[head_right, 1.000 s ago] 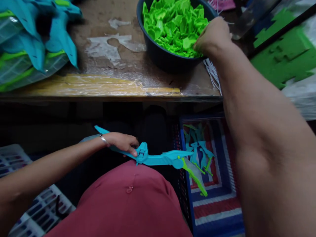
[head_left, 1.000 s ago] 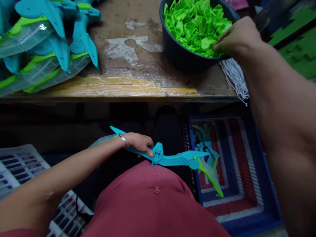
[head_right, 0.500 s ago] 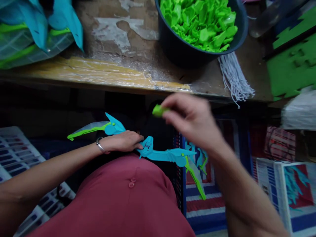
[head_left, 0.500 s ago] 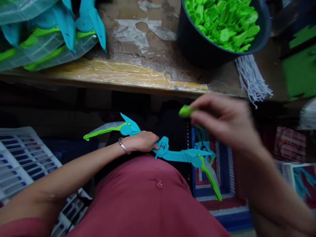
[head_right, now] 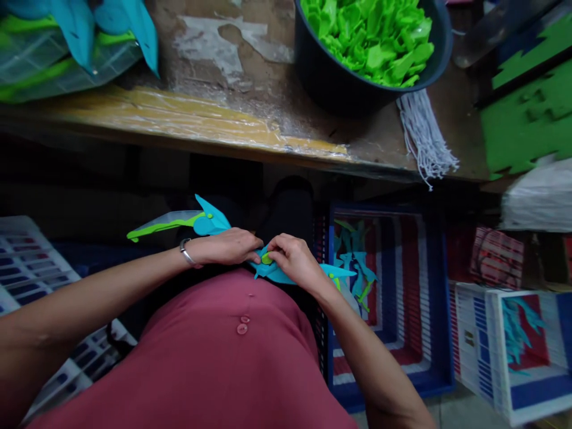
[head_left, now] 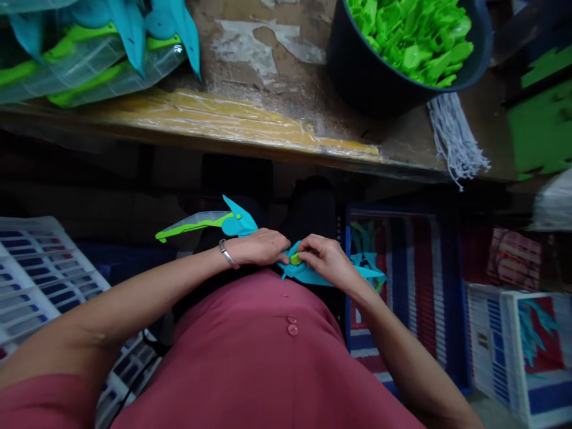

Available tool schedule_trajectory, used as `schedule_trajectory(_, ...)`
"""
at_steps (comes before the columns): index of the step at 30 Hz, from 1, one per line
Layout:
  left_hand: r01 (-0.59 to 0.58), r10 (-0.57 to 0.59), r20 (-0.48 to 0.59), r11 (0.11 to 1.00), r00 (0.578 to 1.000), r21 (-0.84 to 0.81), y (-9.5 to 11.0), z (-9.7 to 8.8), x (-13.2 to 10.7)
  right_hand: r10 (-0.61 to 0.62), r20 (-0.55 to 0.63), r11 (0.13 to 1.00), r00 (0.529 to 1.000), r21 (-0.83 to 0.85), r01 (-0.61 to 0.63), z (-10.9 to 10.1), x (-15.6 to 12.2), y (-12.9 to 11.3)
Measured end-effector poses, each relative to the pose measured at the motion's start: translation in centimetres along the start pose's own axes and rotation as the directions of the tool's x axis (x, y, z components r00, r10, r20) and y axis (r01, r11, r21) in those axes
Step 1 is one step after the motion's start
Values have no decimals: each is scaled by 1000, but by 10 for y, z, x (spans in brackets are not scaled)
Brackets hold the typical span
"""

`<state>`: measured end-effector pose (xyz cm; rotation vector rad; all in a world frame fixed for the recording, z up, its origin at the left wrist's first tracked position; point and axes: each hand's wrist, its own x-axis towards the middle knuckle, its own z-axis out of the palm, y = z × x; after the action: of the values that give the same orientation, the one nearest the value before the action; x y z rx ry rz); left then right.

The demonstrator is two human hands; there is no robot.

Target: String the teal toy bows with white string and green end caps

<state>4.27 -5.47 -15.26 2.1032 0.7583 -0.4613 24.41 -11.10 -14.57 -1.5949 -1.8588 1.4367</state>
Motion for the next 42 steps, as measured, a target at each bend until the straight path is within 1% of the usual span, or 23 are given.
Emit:
schedule_trajectory(2,-7,7,-4,1000,1000,-6,-1,-1,0,9,7,1000,1000,-10,-9,-2,2,-1)
schedule_trajectory(6,-11,11,-5,1000,1000,-20,-6,-2,-1,95,85,990,992,101,-103,-4,4,-2)
schedule_trajectory(8,-10,10,-2,1000,1000,-24,-7,-2,-2,98,91,988,991,114,-108,-2,5,-2)
schedule_trajectory(10,-9,9,-2,1000,1000,-28,-8,-1,-2,74,66,994,995,73,-78,0,5,-2)
schedule_trajectory(13,-10,10,-2,999,1000,-31,-10,-1,-2,3,36,999,999,-51,-1,4,6,-2)
schedule_trajectory(16,-16,16,7,999,1000,-32,-11,-1,-2,-63,33,983,997,-170,68,6,5,-2)
schedule_trajectory(20,-28,29,20,999,999,-44,-10,-3,-3,-94,54,956,994,-274,105,6,3,-2)
schedule_trajectory(23,7,-6,8,998,1000,-56,-7,-2,-2,-101,69,946,992,-303,117,7,1,-1)
schedule_trajectory(27,67,-68,-10,995,998,-75,-1,-1,0,-96,-22,950,995,-301,85,9,0,2)
schedule_trajectory(30,101,-99,17,990,995,-95,3,-2,2,-62,-61,959,996,-279,43,10,-1,5)
schedule_trajectory(34,149,-140,81,983,987,-110,8,-7,8,6,-7,968,1000,-250,-8,9,0,9)
schedule_trajectory(36,163,-150,114,980,982,-114,10,-10,11,42,26,977,999,-213,-35,9,1,11)
schedule_trajectory(39,174,-154,152,977,976,-125,11,-13,15,70,45,984,997,-167,-61,8,5,14)
schedule_trajectory(42,197,-172,165,970,971,-143,12,-13,18,82,72,974,994,-218,-64,8,10,14)
